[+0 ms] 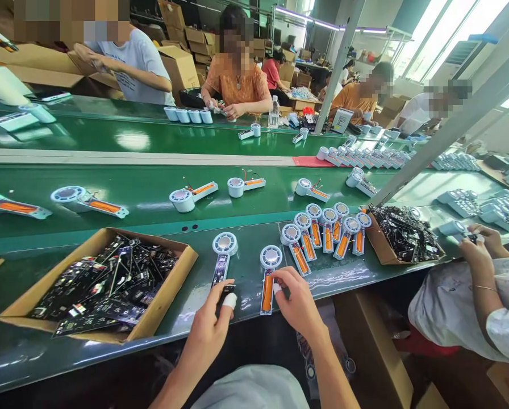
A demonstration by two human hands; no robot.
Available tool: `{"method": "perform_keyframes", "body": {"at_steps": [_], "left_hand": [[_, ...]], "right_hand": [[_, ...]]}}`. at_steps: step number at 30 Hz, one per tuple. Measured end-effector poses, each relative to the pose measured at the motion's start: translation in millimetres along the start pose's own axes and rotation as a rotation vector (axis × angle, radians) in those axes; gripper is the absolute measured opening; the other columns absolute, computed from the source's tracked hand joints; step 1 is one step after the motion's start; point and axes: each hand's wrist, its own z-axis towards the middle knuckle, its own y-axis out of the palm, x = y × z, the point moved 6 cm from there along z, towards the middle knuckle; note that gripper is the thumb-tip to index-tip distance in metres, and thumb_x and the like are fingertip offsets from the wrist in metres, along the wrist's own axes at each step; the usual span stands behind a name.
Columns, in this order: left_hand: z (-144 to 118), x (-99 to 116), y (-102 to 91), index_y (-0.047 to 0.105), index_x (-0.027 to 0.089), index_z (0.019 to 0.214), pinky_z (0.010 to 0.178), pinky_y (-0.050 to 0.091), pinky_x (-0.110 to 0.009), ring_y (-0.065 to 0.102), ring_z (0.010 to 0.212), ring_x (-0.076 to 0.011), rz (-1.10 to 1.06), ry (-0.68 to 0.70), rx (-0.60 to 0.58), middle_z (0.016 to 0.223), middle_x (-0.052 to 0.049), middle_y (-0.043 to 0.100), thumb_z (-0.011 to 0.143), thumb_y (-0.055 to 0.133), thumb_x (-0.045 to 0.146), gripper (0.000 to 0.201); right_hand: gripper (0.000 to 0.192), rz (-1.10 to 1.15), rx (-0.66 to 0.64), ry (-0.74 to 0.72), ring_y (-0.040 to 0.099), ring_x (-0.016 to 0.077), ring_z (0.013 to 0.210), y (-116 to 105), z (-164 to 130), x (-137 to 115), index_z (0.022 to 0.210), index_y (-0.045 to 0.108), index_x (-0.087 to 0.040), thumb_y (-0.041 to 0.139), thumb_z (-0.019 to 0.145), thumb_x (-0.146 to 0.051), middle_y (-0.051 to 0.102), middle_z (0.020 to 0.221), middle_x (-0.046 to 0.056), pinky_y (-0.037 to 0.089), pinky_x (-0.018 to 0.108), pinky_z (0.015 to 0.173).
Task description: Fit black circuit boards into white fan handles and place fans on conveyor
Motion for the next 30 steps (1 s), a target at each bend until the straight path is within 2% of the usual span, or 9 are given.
{"method": "perform_keyframes", "body": {"at_steps": [3, 7, 10, 13, 17, 22, 25, 27, 30], "left_hand": [[-2.0, 10.2, 17.0, 0.063, 0.022, 0.109, 0.078, 0.055, -0.036, 0.071, 0.086, -0.0256, 0.020, 0.047, -0.036, 0.100, -0.010, 0.075, 0.084, 0.052, 0.032, 0.029], [5.4, 21.0, 41.1, 0.063, 0.024, 0.093, 0.074, 0.053, -0.035, 0.069, 0.080, -0.0250, 0.062, 0.070, -0.110, 0.087, -0.007, 0.073, 0.082, 0.051, 0.026, 0.017], [11.5, 19.6, 47.0, 0.063, 0.023, 0.090, 0.076, 0.052, -0.036, 0.068, 0.082, -0.0246, -0.003, 0.030, -0.149, 0.088, -0.007, 0.074, 0.080, 0.047, 0.021, 0.018], [12.3, 14.7, 48.7, 0.062, 0.022, 0.088, 0.073, 0.051, -0.033, 0.067, 0.079, -0.0234, -0.084, -0.039, -0.203, 0.084, -0.005, 0.073, 0.078, 0.050, 0.020, 0.016], [10.3, 15.1, 47.4, 0.062, 0.022, 0.091, 0.076, 0.051, -0.033, 0.067, 0.084, -0.0231, -0.147, -0.049, -0.208, 0.088, -0.004, 0.073, 0.074, 0.051, 0.018, 0.021], [12.2, 9.7, 48.7, 0.062, 0.021, 0.094, 0.080, 0.051, -0.036, 0.066, 0.087, -0.0245, -0.196, -0.056, -0.214, 0.091, -0.006, 0.072, 0.077, 0.054, 0.024, 0.019], [15.6, 1.9, 50.7, 0.061, 0.020, 0.091, 0.077, 0.051, -0.035, 0.064, 0.085, -0.0236, -0.290, -0.089, -0.238, 0.089, -0.005, 0.069, 0.076, 0.056, 0.028, 0.017], [18.0, -3.1, 52.0, 0.060, 0.019, 0.089, 0.069, 0.051, -0.031, 0.062, 0.077, -0.0209, -0.370, -0.144, -0.266, 0.084, -0.003, 0.067, 0.077, 0.057, 0.031, 0.017], [21.4, -5.9, 51.2, 0.060, 0.019, 0.088, 0.061, 0.049, -0.028, 0.059, 0.068, -0.0175, -0.458, -0.199, -0.287, 0.077, -0.001, 0.064, 0.081, 0.057, 0.036, 0.019]], "right_hand": [[0.026, -0.122, 0.032, 0.034, 0.063, 0.0178, 0.080, 4.2, -2.4, -4.8, 0.104, 0.063, -0.020, 0.046, 0.085, -0.013, 0.067, 0.092, 0.005, 0.052, 0.029, 0.073], [0.014, -0.226, 0.093, 0.152, 0.060, 0.0166, 0.066, 8.1, -8.2, -3.8, 0.091, 0.063, -0.019, 0.050, 0.090, -0.019, 0.066, 0.077, 0.002, 0.046, 0.026, 0.064], [0.013, -0.345, -0.002, 0.207, 0.062, 0.0179, 0.068, 19.4, -12.0, -10.2, 0.085, 0.065, -0.020, 0.053, 0.089, -0.016, 0.067, 0.074, 0.002, 0.042, 0.026, 0.064], [0.013, -0.468, -0.137, 0.318, 0.067, 0.0208, 0.074, 31.5, -12.0, -14.8, 0.089, 0.066, -0.020, 0.055, 0.088, -0.013, 0.071, 0.078, 0.004, 0.040, 0.027, 0.064], [0.013, -0.503, -0.173, 0.404, 0.067, 0.0221, 0.075, 35.8, -5.7, -11.6, 0.090, 0.065, -0.018, 0.053, 0.088, -0.012, 0.072, 0.081, 0.007, 0.037, 0.027, 0.062], [0.014, -0.188, -0.124, 0.348, 0.055, 0.0154, 0.058, 36.8, -6.1, -0.5, 0.073, 0.055, -0.020, 0.053, 0.084, -0.013, 0.060, 0.060, -0.002, 0.035, 0.024, 0.058], [0.013, -0.026, -0.095, 0.281, 0.047, 0.0125, 0.052, 37.3, -14.3, -1.1, 0.071, 0.050, -0.021, 0.052, 0.081, -0.013, 0.052, 0.057, -0.005, 0.033, 0.022, 0.053], [0.013, 0.036, -0.073, 0.188, 0.049, 0.0126, 0.056, 36.1, -19.3, -7.0, 0.072, 0.049, -0.022, 0.052, 0.080, -0.013, 0.053, 0.063, -0.004, 0.035, 0.022, 0.054], [0.013, 0.140, -0.081, 0.002, 0.058, 0.0156, 0.077, 34.4, -24.0, -20.2, 0.073, 0.050, -0.021, 0.054, 0.084, -0.014, 0.061, 0.085, 0.002, 0.045, 0.024, 0.068]]}}
